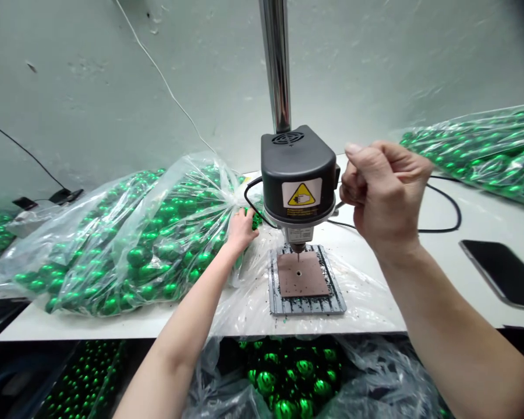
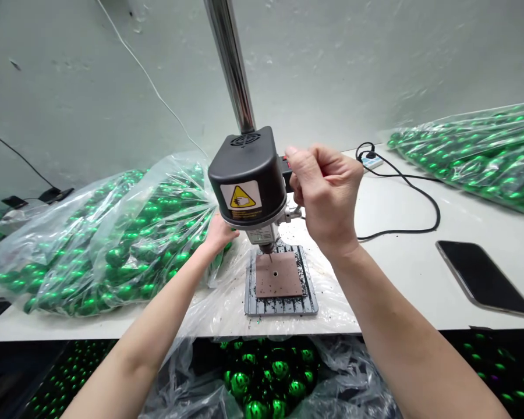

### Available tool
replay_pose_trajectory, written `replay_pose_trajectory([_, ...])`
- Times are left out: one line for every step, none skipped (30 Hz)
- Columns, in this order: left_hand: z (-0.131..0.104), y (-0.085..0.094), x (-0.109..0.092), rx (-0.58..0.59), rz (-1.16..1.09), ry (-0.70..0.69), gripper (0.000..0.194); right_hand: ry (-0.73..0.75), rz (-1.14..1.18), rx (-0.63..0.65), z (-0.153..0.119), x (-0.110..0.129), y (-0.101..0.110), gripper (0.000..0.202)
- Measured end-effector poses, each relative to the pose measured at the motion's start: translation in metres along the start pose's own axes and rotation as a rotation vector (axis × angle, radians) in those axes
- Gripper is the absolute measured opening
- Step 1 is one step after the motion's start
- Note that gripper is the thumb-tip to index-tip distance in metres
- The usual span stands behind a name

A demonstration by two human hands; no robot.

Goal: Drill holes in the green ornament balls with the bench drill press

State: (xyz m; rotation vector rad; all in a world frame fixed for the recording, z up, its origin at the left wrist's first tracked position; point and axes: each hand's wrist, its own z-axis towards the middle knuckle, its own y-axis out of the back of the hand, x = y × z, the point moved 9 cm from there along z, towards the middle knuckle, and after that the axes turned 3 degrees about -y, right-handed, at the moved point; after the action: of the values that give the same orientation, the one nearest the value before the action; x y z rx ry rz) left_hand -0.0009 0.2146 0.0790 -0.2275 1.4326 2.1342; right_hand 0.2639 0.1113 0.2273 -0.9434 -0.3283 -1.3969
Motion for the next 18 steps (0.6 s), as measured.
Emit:
replay_pose_trajectory([-0.014,0.008,0.002,-0.022,-0.133,0.048,0.053,0.002,-0.001,0.007,0.0,0.0,0.0,0.046])
replay_pose_trajectory([-0.031,0.015,0.004,-0.045,-0.324,0.115,0.055,0.007,0.002,0.012,0.0,-0.001,-0.001,0.046])
replay_pose_trajectory([-0.048,0.019,0.007,-0.067,-0.555,0.196,0.056,0.013,0.007,0.013,0.001,-0.001,-0.001,0.046])
replay_pose_trajectory([-0.066,0.019,0.008,-0.069,-0.789,0.281,0.057,0.02,0.013,0.01,0.001,0.0,-0.001,0.046])
replay_pose_trajectory([-0.084,0.016,0.006,-0.06,-1.002,0.367,0.057,0.028,0.02,0.004,0.001,0.0,-0.001,0.046])
replay_pose_trajectory([-0.1,0.01,0.003,-0.036,-1.191,0.449,0.055,0.034,0.026,-0.004,0.001,0.0,0.0,0.047])
replay_pose_trajectory([-0.114,0.003,-0.003,-0.003,-1.347,0.526,0.053,0.04,0.031,-0.011,0.001,0.0,0.0,0.047])
replay_pose_trajectory([-0.126,-0.004,-0.008,0.03,-1.47,0.595,0.049,0.045,0.032,-0.017,0.001,0.001,0.0,0.047])
replay_pose_trajectory([-0.135,-0.012,-0.014,0.063,-1.56,0.653,0.046,0.048,0.03,-0.019,0.001,0.001,0.0,0.047])
replay_pose_trajectory([-0.142,-0.019,-0.019,0.088,-1.619,0.698,0.042,0.052,0.031,-0.023,0.001,0.001,0.0,0.047])
replay_pose_trajectory([-0.148,-0.026,-0.022,0.098,-1.653,0.732,0.039,0.056,0.034,-0.027,0.002,0.001,0.0,0.046])
replay_pose_trajectory([-0.151,-0.031,-0.024,0.092,-1.67,0.757,0.036,0.059,0.037,-0.027,0.002,0.001,0.0,0.045])
replay_pose_trajectory([-0.153,-0.035,-0.026,0.076,-1.681,0.773,0.033,0.065,0.038,-0.027,0.003,0.001,0.0,0.044])
replay_pose_trajectory([-0.155,-0.038,-0.027,0.056,-1.693,0.784,0.032,0.07,0.037,-0.024,0.003,0.001,0.0,0.043])
replay_pose_trajectory([-0.156,-0.04,-0.028,0.034,-1.71,0.789,0.032,0.072,0.036,-0.021,0.003,0.001,0.0,0.043])
replay_pose_trajectory([-0.157,-0.042,-0.03,0.019,-1.728,0.79,0.033,0.073,0.036,-0.018,0.004,0.001,0.0,0.043])
replay_pose_trajectory([-0.158,-0.044,-0.032,0.014,-1.741,0.787,0.036,0.068,0.038,-0.013,0.004,0.001,0.0,0.043])
replay_pose_trajectory([-0.159,-0.046,-0.034,0.015,-1.737,0.779,0.04,0.064,0.044,-0.013,0.004,0.001,0.0,0.043])
